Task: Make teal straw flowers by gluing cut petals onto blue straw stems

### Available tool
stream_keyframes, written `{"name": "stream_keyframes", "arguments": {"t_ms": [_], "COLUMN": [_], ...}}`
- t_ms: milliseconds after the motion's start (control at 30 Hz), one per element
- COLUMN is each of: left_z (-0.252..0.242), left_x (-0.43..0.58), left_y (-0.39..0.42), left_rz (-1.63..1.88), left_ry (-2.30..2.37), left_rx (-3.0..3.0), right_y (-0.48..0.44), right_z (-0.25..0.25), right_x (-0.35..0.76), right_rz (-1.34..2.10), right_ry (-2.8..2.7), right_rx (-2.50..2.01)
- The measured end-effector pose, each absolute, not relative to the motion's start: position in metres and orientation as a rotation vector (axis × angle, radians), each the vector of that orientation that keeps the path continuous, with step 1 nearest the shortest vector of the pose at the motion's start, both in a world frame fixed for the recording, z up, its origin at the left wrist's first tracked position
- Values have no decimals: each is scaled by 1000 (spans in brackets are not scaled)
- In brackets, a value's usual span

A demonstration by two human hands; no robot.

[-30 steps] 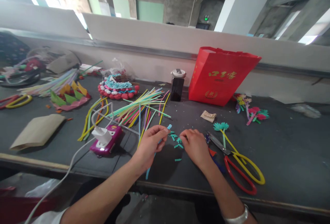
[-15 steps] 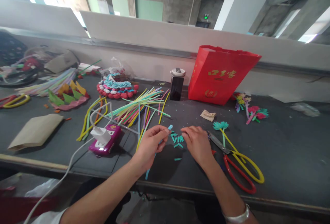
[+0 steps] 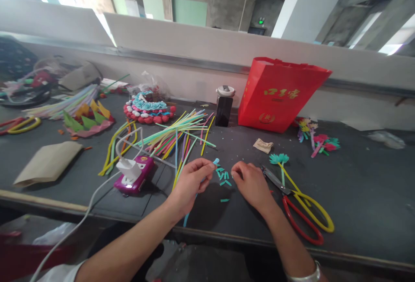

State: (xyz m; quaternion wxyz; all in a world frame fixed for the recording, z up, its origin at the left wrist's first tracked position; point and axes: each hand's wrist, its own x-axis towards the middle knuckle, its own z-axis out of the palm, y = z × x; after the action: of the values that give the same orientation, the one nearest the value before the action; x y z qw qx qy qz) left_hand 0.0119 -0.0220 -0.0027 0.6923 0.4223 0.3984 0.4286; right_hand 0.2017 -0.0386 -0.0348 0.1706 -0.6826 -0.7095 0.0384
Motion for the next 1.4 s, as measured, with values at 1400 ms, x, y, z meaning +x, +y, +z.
{"name": "stream_keyframes", "arguments": {"t_ms": [1400], "left_z": [-5], "left_x": [11], "left_y": [-21], "left_rz": [955], "left_ry": [889], "left_rx": [951], "right_y": [-38], "right_z": [-45], "right_x": [183], "right_rz": [135], "right_ry": [-2049], "right_rx": [-1669]}}
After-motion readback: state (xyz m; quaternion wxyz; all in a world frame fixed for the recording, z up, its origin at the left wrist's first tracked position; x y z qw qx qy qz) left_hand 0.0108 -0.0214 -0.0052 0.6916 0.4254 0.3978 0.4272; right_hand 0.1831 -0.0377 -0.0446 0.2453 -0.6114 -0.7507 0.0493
